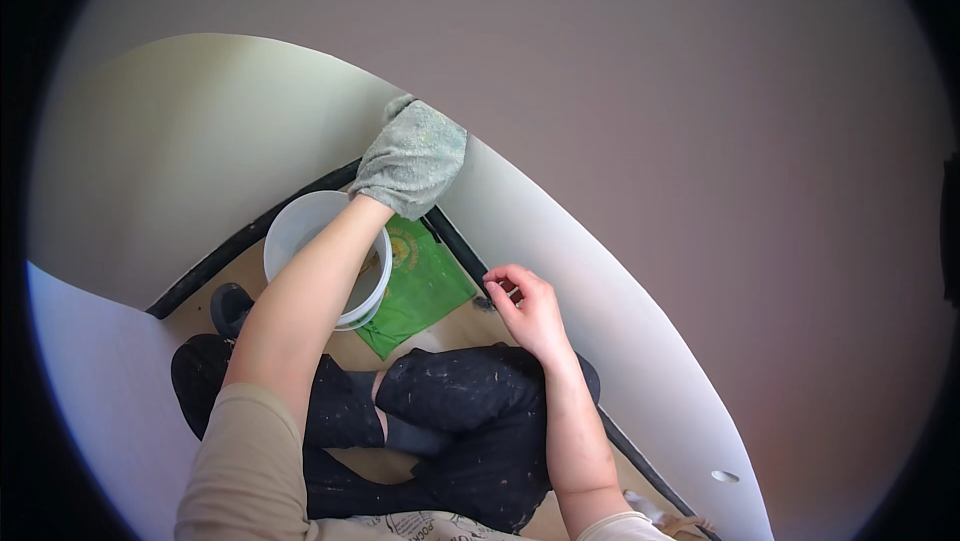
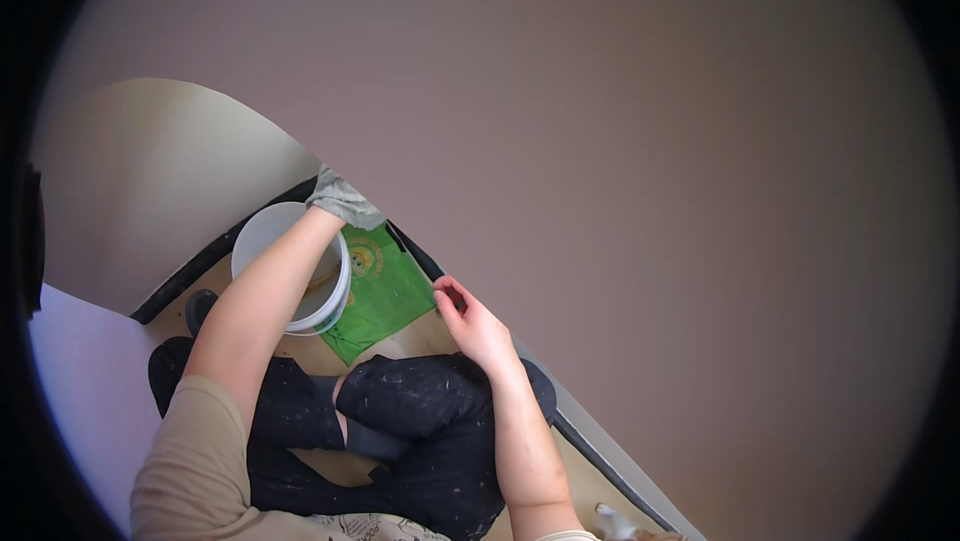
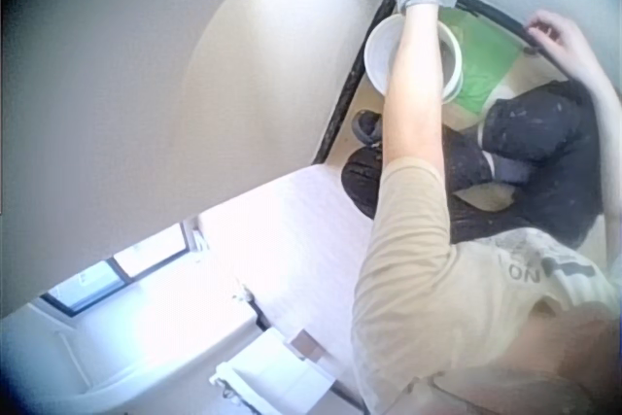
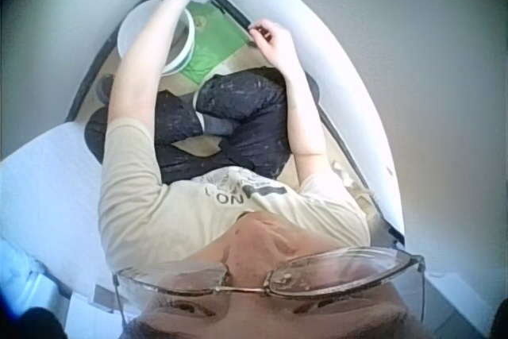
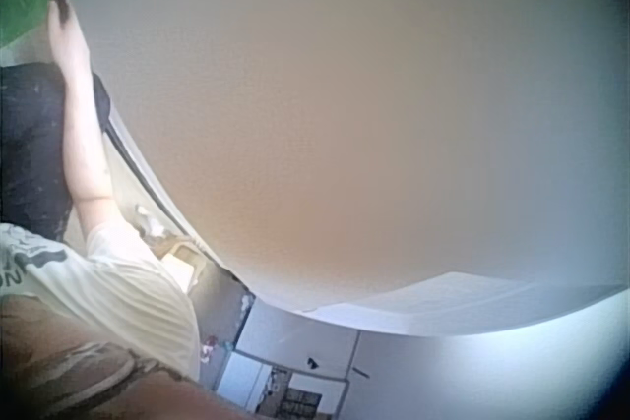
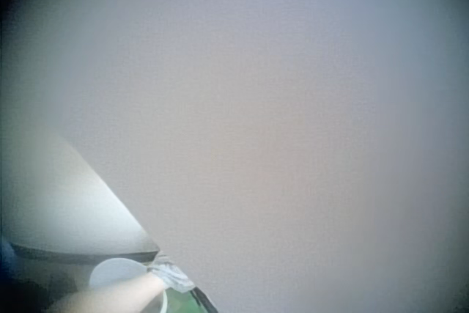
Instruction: The person, while sitting on the floor, works by hand to position and tighten a small hardware component onto a wooden wall plate, using a cloth to wipe the plate and surrounding wall surface.
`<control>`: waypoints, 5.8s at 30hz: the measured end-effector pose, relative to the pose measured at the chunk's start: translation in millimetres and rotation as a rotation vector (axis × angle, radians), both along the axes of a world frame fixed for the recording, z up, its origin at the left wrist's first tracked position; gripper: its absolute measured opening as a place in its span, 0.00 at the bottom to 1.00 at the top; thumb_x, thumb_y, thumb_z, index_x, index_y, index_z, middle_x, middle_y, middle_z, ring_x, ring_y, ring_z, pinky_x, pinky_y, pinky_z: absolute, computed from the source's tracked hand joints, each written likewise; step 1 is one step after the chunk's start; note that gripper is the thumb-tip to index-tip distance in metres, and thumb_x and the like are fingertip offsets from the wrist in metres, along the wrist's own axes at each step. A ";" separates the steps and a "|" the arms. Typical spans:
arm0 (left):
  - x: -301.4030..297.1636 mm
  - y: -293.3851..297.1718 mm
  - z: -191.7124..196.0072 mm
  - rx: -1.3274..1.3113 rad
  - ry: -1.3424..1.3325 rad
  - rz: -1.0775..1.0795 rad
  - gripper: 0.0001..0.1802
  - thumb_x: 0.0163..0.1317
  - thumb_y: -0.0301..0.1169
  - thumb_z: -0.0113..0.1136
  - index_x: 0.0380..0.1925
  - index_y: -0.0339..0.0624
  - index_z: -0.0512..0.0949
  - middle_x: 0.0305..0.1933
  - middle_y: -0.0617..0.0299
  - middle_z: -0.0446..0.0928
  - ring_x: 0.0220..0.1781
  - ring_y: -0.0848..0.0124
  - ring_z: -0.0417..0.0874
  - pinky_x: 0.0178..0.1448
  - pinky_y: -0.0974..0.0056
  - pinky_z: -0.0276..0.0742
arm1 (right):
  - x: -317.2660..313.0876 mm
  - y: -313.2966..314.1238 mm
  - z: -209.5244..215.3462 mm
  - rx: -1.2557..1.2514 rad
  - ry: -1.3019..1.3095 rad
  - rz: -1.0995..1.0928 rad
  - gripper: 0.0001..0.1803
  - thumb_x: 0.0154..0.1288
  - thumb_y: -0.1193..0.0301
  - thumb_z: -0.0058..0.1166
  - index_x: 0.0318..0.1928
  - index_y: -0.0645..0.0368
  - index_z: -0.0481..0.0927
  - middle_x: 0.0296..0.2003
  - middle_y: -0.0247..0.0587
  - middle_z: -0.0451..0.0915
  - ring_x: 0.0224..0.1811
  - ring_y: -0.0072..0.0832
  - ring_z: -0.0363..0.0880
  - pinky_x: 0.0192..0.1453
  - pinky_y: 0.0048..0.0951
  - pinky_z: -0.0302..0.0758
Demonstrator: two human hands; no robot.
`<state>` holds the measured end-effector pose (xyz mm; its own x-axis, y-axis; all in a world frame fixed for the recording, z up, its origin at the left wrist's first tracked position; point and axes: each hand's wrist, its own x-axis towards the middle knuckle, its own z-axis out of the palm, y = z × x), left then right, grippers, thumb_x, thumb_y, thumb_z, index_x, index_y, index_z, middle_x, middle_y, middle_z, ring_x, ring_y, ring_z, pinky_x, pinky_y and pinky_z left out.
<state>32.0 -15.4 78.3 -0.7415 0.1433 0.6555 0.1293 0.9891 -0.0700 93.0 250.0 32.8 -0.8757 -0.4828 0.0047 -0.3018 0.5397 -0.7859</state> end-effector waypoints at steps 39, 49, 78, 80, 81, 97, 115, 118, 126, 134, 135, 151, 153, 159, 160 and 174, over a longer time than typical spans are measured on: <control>-41.8 7.8 -37.1 0.178 -0.060 0.017 0.17 0.68 0.41 0.55 0.50 0.43 0.78 0.52 0.53 0.78 0.54 0.58 0.78 0.59 0.53 0.73 | 1.1 5.3 4.9 0.034 -0.086 0.048 0.10 0.76 0.66 0.58 0.50 0.57 0.82 0.32 0.32 0.79 0.35 0.21 0.76 0.43 0.27 0.77; -32.6 9.2 -19.3 0.181 0.080 -0.026 0.09 0.60 0.32 0.59 0.37 0.42 0.82 0.39 0.54 0.82 0.44 0.57 0.81 0.50 0.52 0.74 | 0.3 4.6 -3.1 -0.010 0.019 0.010 0.08 0.74 0.70 0.59 0.49 0.58 0.83 0.33 0.34 0.83 0.30 0.21 0.78 0.39 0.27 0.78; -34.8 17.3 -1.6 -0.108 -0.146 0.138 0.10 0.56 0.32 0.60 0.30 0.41 0.88 0.33 0.51 0.85 0.37 0.55 0.84 0.43 0.49 0.78 | -36.4 14.3 -84.6 0.718 -0.286 0.065 0.19 0.63 0.65 0.59 0.52 0.57 0.88 0.61 0.51 0.82 0.51 0.52 0.86 0.57 0.47 0.81; -36.3 9.7 -5.0 -0.119 -0.120 0.140 0.10 0.55 0.31 0.61 0.30 0.41 0.88 0.32 0.51 0.85 0.37 0.55 0.84 0.42 0.48 0.78 | -32.8 23.7 -83.3 0.735 -0.234 0.105 0.19 0.63 0.63 0.60 0.52 0.56 0.89 0.67 0.51 0.77 0.50 0.51 0.87 0.57 0.46 0.82; -27.9 13.6 5.8 -0.133 -0.133 0.121 0.10 0.55 0.31 0.61 0.30 0.41 0.88 0.32 0.51 0.85 0.37 0.54 0.84 0.42 0.48 0.78 | -36.2 29.1 -80.9 0.719 -0.327 0.197 0.19 0.63 0.63 0.62 0.52 0.58 0.89 0.74 0.52 0.70 0.54 0.47 0.86 0.60 0.43 0.81; -9.3 32.1 26.9 -0.253 -0.154 0.171 0.13 0.54 0.30 0.62 0.36 0.37 0.88 0.39 0.46 0.85 0.44 0.52 0.84 0.50 0.48 0.79 | -43.6 36.0 -109.9 0.722 -0.365 0.286 0.30 0.68 0.56 0.58 0.66 0.57 0.80 0.83 0.57 0.46 0.77 0.49 0.65 0.79 0.37 0.63; -27.8 21.2 -7.5 -0.037 0.000 0.045 0.11 0.54 0.32 0.62 0.32 0.39 0.88 0.35 0.48 0.85 0.40 0.52 0.85 0.46 0.46 0.79 | -36.5 26.7 -120.3 0.822 -0.403 0.266 0.30 0.70 0.52 0.54 0.64 0.58 0.82 0.79 0.52 0.60 0.86 0.47 0.43 0.85 0.38 0.52; -24.8 9.4 -29.8 0.088 -0.145 0.045 0.16 0.63 0.38 0.57 0.42 0.39 0.85 0.45 0.47 0.84 0.47 0.50 0.84 0.52 0.45 0.78 | -28.2 13.1 -103.1 0.838 -0.389 0.333 0.31 0.70 0.52 0.54 0.63 0.62 0.83 0.74 0.53 0.68 0.85 0.47 0.46 0.84 0.37 0.53; -21.9 16.3 -11.3 0.047 -0.132 0.078 0.14 0.59 0.33 0.58 0.39 0.38 0.86 0.41 0.46 0.84 0.45 0.50 0.84 0.50 0.47 0.78 | -29.8 7.7 -95.8 0.933 -0.427 0.327 0.31 0.67 0.52 0.53 0.58 0.66 0.85 0.69 0.53 0.76 0.83 0.47 0.52 0.85 0.36 0.49; -19.6 23.8 2.2 0.009 -0.106 0.087 0.11 0.54 0.28 0.60 0.33 0.36 0.87 0.36 0.45 0.84 0.41 0.50 0.83 0.47 0.48 0.79 | -31.0 15.6 -97.1 0.968 -0.355 0.351 0.29 0.70 0.51 0.50 0.49 0.65 0.89 0.55 0.51 0.87 0.75 0.46 0.67 0.83 0.37 0.53; -22.0 21.3 -2.7 -0.048 -0.068 0.106 0.11 0.54 0.28 0.60 0.33 0.36 0.87 0.36 0.45 0.84 0.41 0.50 0.83 0.47 0.48 0.78 | -30.7 14.7 -94.1 0.962 -0.350 0.358 0.28 0.69 0.52 0.51 0.49 0.65 0.89 0.53 0.51 0.87 0.71 0.47 0.72 0.81 0.38 0.57; -10.7 11.9 22.4 -0.052 -0.192 0.146 0.10 0.51 0.33 0.62 0.29 0.42 0.88 0.32 0.52 0.84 0.37 0.53 0.84 0.37 0.47 0.76 | -18.7 1.4 -63.6 0.779 -0.344 0.267 0.23 0.69 0.56 0.56 0.57 0.55 0.87 0.50 0.49 0.88 0.55 0.47 0.86 0.61 0.42 0.80; 0.9 17.5 34.6 -0.034 -0.176 0.127 0.10 0.51 0.33 0.63 0.30 0.43 0.88 0.32 0.53 0.84 0.37 0.54 0.84 0.37 0.48 0.76 | -17.9 6.1 -60.5 0.783 -0.328 0.276 0.23 0.69 0.56 0.56 0.58 0.55 0.86 0.50 0.49 0.88 0.54 0.47 0.86 0.60 0.42 0.80; -19.1 12.9 8.0 -0.089 -0.071 0.098 0.11 0.52 0.34 0.62 0.31 0.43 0.89 0.32 0.52 0.85 0.38 0.55 0.85 0.38 0.48 0.76 | -1.8 -2.3 -25.2 0.626 -0.179 0.307 0.22 0.71 0.61 0.57 0.60 0.59 0.83 0.48 0.49 0.88 0.52 0.45 0.86 0.57 0.40 0.81; -18.6 10.1 7.7 -0.119 -0.062 0.112 0.11 0.52 0.34 0.61 0.31 0.43 0.89 0.32 0.52 0.85 0.38 0.55 0.85 0.39 0.48 0.76 | 5.1 -4.0 -15.5 0.554 -0.134 0.309 0.21 0.72 0.62 0.57 0.59 0.59 0.83 0.48 0.49 0.88 0.51 0.45 0.86 0.57 0.40 0.81; -15.8 13.4 18.9 -0.173 0.065 0.149 0.07 0.52 0.33 0.61 0.25 0.45 0.86 0.25 0.55 0.81 0.31 0.57 0.83 0.35 0.48 0.76 | 17.2 3.2 -14.7 0.341 -0.043 0.388 0.18 0.71 0.67 0.57 0.57 0.61 0.83 0.49 0.51 0.85 0.47 0.46 0.87 0.54 0.43 0.82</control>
<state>16.2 -2.0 97.2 -0.7198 0.1494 0.6780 -0.0279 0.9696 -0.2433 110.1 253.1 18.1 -0.6277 -0.7399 -0.2418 -0.5016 0.6221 -0.6012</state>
